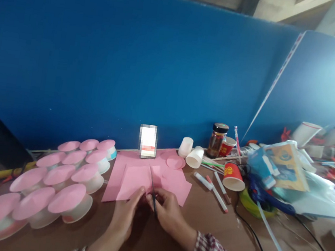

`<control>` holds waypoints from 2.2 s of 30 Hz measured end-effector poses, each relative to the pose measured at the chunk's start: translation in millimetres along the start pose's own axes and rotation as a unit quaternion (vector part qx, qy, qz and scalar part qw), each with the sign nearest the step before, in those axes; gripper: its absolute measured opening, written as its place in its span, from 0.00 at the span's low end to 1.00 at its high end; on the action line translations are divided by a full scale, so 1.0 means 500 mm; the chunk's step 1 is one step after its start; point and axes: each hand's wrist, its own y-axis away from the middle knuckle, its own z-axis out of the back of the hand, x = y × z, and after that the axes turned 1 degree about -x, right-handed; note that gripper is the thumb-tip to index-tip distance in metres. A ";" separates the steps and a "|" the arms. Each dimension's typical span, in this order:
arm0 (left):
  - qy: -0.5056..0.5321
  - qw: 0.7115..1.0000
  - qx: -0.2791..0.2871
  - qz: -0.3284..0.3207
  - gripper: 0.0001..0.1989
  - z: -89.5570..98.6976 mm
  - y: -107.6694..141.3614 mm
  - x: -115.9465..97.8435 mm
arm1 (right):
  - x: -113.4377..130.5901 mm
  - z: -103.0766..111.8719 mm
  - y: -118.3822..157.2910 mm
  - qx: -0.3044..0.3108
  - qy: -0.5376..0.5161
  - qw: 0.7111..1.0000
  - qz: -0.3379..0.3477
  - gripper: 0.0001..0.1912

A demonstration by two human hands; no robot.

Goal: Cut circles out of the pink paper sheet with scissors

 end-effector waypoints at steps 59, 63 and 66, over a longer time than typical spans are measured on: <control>-0.057 0.996 0.050 0.037 0.20 -0.001 -0.011 -0.002 | -0.005 -0.019 -0.026 -0.120 -0.134 0.984 0.019 0.29; -0.068 0.995 0.044 0.054 0.18 -0.001 -0.013 -0.002 | -0.014 -0.012 -0.026 -0.120 -0.093 0.988 0.030 0.28; -0.027 0.997 0.025 0.067 0.15 -0.005 -0.012 -0.016 | -0.023 -0.005 -0.025 -0.115 -0.046 0.991 0.044 0.24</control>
